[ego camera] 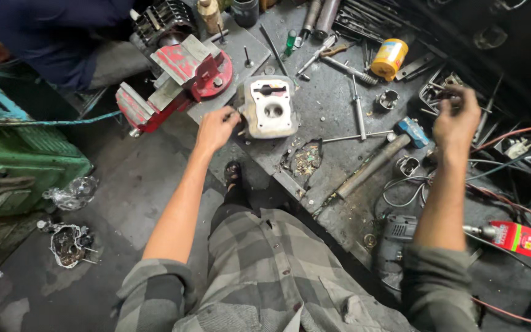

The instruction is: The person works on a motorcycle engine cylinder head at a cluttered workbench. They use a socket wrench with a rod to loosen and tighten fasteners, fit a valve into the head, tap it with a hammer, press the assembly by hand, and finally pick up a cloth and walk away from the bench.

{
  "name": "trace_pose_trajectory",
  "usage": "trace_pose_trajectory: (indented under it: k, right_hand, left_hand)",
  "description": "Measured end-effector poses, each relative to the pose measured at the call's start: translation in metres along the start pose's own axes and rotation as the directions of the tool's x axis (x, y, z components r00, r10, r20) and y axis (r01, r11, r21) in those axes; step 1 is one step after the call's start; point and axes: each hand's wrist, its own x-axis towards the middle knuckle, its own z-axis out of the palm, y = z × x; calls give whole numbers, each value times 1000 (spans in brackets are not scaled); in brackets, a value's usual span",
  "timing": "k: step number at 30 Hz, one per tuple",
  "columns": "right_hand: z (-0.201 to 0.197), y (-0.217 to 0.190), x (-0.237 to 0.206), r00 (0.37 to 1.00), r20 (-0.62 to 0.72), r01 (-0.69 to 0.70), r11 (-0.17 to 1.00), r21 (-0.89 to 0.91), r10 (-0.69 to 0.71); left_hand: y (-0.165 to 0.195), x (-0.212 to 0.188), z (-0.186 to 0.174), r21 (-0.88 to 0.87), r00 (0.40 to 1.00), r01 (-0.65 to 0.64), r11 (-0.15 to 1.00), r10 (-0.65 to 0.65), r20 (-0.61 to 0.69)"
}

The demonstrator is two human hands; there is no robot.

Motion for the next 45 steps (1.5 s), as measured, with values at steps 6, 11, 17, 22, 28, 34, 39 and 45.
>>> trace_pose_trajectory:
  k: [6, 11, 17, 22, 28, 34, 39, 45]
  right_hand:
    - [31, -70, -86, 974, 139, -226, 793, 566, 179]
    - [40, -97, -163, 826, 557, -390, 805, 447, 91]
    - [58, -123, -241, 139, 986, -118, 990, -79, 95]
    - [66, -149, -225, 340, 940, -395, 907, 148, -5]
    - [166, -170, -200, 876, 325, -463, 810, 359, 357]
    - [239, -168, -209, 950, 59, -305, 868, 392, 307]
    - [218, -151, -220, 893, -48, -352, 759, 547, 448]
    - [201, -129, -228, 873, -106, -316, 718, 621, 475]
  left_hand:
    - [23, -13, -1, 128, 993, 53, 990, -66, 99]
    - [-8, -73, 12, 5, 938, 157, 988, -150, 312]
    - [-60, -109, 31, -247, 765, 469, 848, -249, 594]
    - [-95, -97, 35, -198, 598, 574, 794, -242, 764]
    - [-104, -76, 49, -586, 606, 794, 160, -146, 782]
    - [-89, -67, 52, -568, 616, 776, 275, -138, 775]
    - [-71, -77, 2, 129, 791, 127, 983, -179, 585]
    - [-22, -73, -8, 253, 850, -458, 852, 337, 405]
